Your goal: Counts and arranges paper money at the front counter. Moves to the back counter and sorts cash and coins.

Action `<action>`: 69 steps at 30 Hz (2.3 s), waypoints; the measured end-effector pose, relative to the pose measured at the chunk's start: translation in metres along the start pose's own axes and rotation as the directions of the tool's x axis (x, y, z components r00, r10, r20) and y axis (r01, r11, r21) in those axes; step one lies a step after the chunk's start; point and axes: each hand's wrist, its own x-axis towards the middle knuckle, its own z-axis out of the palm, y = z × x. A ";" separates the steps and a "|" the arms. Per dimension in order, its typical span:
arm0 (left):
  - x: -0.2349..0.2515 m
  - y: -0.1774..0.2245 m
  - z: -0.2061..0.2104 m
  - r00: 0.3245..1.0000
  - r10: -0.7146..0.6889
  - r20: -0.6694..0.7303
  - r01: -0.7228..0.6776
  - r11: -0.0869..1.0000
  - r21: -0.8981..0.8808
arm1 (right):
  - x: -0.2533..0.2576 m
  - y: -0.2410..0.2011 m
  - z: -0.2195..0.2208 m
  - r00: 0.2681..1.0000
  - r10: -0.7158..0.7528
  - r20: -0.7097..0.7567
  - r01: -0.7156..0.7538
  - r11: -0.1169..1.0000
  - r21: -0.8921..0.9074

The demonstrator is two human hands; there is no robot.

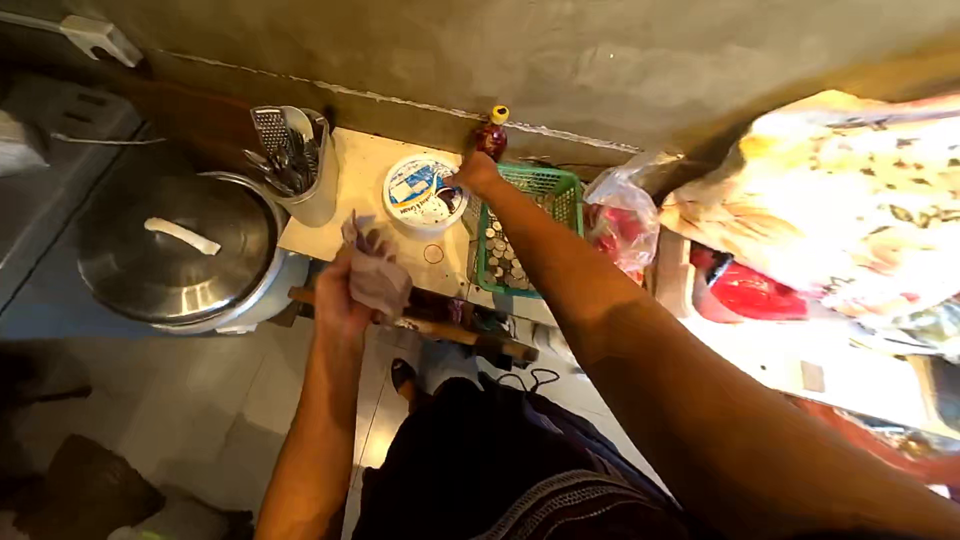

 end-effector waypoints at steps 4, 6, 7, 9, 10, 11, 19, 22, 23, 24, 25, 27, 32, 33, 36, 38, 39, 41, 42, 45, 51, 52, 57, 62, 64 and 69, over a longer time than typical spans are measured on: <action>0.089 0.009 0.016 0.996 0.026 -0.085 -0.010 0.983 0.183 | -0.004 -0.014 -0.004 0.995 0.101 -0.001 -0.100 0.992 -0.075; 0.116 0.001 0.022 0.997 0.024 -0.072 -0.007 0.972 0.234 | -0.006 -0.019 -0.006 0.993 0.113 -0.021 -0.115 0.990 -0.088; 0.124 -0.004 0.022 0.998 0.007 -0.062 0.008 0.968 0.251 | -0.007 -0.021 -0.008 0.994 0.101 -0.033 -0.103 0.992 -0.072; 0.130 -0.010 0.021 1.000 -0.010 -0.029 0.017 0.960 0.279 | -0.009 -0.022 -0.007 0.997 0.035 -0.063 -0.037 0.998 -0.042; 0.128 -0.010 0.018 1.000 -0.003 -0.021 0.009 0.957 0.289 | -0.010 -0.020 -0.005 0.998 0.007 -0.062 -0.009 0.999 -0.034; 0.125 -0.009 0.015 0.999 -0.001 -0.041 0.013 0.959 0.283 | -0.014 -0.018 -0.004 0.999 -0.023 -0.044 0.021 0.999 -0.030; 0.117 0.011 0.016 0.979 0.149 -0.136 -0.137 0.986 0.091 | -0.102 0.049 -0.095 0.912 -0.289 -0.290 0.386 0.842 0.376; 0.116 0.006 0.018 0.977 0.196 -0.081 -0.179 0.967 0.181 | -0.141 0.104 -0.124 0.894 -0.068 -0.443 0.199 0.946 0.256; 0.117 0.004 0.018 0.974 0.217 -0.062 -0.199 0.955 0.219 | -0.146 0.120 -0.123 0.882 -0.012 -0.471 0.107 0.979 0.176; 0.117 0.003 0.019 0.969 0.242 -0.051 -0.221 0.939 0.265 | -0.146 0.130 -0.118 0.875 0.036 -0.484 0.010 0.996 0.092; 0.116 0.002 0.020 0.963 0.266 -0.036 -0.242 0.918 0.316 | -0.144 0.134 -0.111 0.870 0.062 -0.489 -0.064 0.998 0.013; 0.114 0.002 0.025 0.943 0.333 -0.008 -0.293 0.841 0.455 | -0.139 0.117 -0.098 0.865 0.046 -0.499 -0.070 0.997 -0.029; 0.105 0.016 0.027 0.933 0.292 0.211 -0.347 0.565 0.749 | -0.089 0.042 -0.043 0.829 -0.383 -0.408 0.418 0.908 -0.004; 0.103 0.023 0.029 0.932 0.265 0.247 -0.352 0.506 0.787 | -0.073 0.028 -0.030 0.800 -0.484 -0.355 0.505 0.862 -0.036; 0.102 0.043 0.029 0.929 0.201 0.312 -0.370 0.421 0.828 | -0.030 -0.013 0.006 0.795 -0.599 -0.098 0.567 0.790 -0.232; 0.103 0.052 0.027 0.933 0.154 0.326 -0.360 0.422 0.832 | -0.011 -0.038 0.023 0.865 -0.495 0.088 0.484 0.774 -0.408; 0.105 0.056 0.025 0.934 0.132 0.331 -0.355 0.437 0.827 | -0.005 -0.046 0.031 0.893 -0.427 0.138 0.439 0.764 -0.473; 0.108 0.060 0.019 0.934 0.102 0.343 -0.350 0.454 0.819 | 0.006 -0.050 0.045 0.928 -0.323 0.184 0.369 0.737 -0.566; 0.109 0.062 0.017 0.935 0.082 0.345 -0.342 0.465 0.816 | 0.010 -0.050 0.048 0.938 -0.290 0.191 0.345 0.723 -0.598; 0.111 0.069 0.011 0.928 0.065 0.367 -0.359 0.420 0.833 | 0.006 -0.051 0.043 0.944 -0.302 0.134 0.318 0.718 -0.620; 0.128 0.075 0.008 0.922 0.056 0.384 -0.357 0.515 0.780 | -0.049 -0.048 -0.001 0.899 -0.299 -0.321 0.162 0.906 -0.391; 0.131 0.075 0.011 0.920 0.027 0.390 -0.333 0.576 0.746 | -0.062 -0.043 -0.005 0.886 -0.265 -0.379 0.167 0.948 -0.273; 0.143 0.060 0.027 0.930 -0.100 0.354 -0.162 0.752 0.639 | -0.122 -0.022 0.017 0.933 -0.041 -0.359 0.266 0.750 0.605; 0.147 0.042 0.031 0.954 -0.152 0.260 -0.059 0.752 0.657 | -0.136 -0.007 0.067 0.970 -0.116 -0.214 0.240 0.318 0.917; 0.145 0.039 0.034 0.954 -0.211 0.214 0.047 0.809 0.587 | -0.138 -0.009 0.079 0.989 -0.042 -0.139 0.145 0.391 0.909; 0.145 0.038 0.032 0.919 -0.353 0.174 0.275 0.893 0.356 | -0.137 -0.018 0.086 0.999 0.033 -0.040 0.014 0.566 0.824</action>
